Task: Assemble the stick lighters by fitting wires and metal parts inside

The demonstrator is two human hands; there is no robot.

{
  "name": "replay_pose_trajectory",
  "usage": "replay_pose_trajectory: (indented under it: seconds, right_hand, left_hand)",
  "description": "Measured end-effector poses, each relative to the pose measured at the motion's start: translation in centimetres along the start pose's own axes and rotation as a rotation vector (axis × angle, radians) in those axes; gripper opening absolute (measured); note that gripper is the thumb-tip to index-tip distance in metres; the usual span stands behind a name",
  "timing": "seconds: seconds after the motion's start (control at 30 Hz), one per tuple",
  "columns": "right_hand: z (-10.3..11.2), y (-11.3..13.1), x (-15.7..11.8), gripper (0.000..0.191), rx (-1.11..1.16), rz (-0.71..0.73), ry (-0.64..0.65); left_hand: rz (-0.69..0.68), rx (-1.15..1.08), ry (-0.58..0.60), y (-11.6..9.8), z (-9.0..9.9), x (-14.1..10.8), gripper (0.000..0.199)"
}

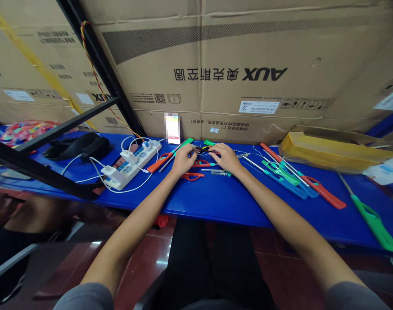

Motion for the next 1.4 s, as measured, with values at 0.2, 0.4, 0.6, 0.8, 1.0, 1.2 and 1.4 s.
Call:
replay_pose_trajectory:
  seconds: [0.2, 0.4, 0.6, 0.8, 1.0, 1.2, 1.4]
  right_hand:
    - [0.6, 0.0, -0.3, 0.019, 0.034, -0.037, -0.01]
    - [0.4, -0.6, -0.2, 0.019, 0.094, -0.045, -0.009]
    - [0.1, -0.9, 0.0, 0.014, 0.136, -0.061, 0.005]
    - [0.3, -0.8, -0.2, 0.012, 0.152, -0.061, -0.007]
    - [0.4, -0.8, -0.2, 0.011, 0.159, -0.059, -0.002]
    - [0.4, -0.9, -0.2, 0.007, 0.176, -0.062, 0.0]
    - [0.4, -0.8, -0.2, 0.005, 0.17, -0.042, 0.002]
  left_hand:
    - [-0.053, 0.128, 0.004, 0.3, 0.0, 0.0, 0.015]
    - [-0.017, 0.116, -0.005, 0.9, 0.0, 0.0, 0.01]
    - [-0.06, 0.133, 0.014, 1.1, -0.2, -0.1, 0.017]
    - [-0.059, 0.188, 0.002, 1.0, 0.0, -0.3, 0.018]
    - [-0.065, 0.254, -0.003, 1.2, 0.2, -0.5, 0.024]
    - [-0.039, 0.256, -0.014, 1.7, 0.2, -0.5, 0.02]
    - [-0.042, 0.223, -0.012, 1.4, 0.1, -0.3, 0.022]
Point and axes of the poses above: each hand's wrist, its own x-axis towards the middle knuckle, its own z-axis out of the back of the hand, y = z × x, the point moved 5 cm from there along x, towards the middle knuckle, and after that the axes turned 1 degree about y, right-handed, at the moved point
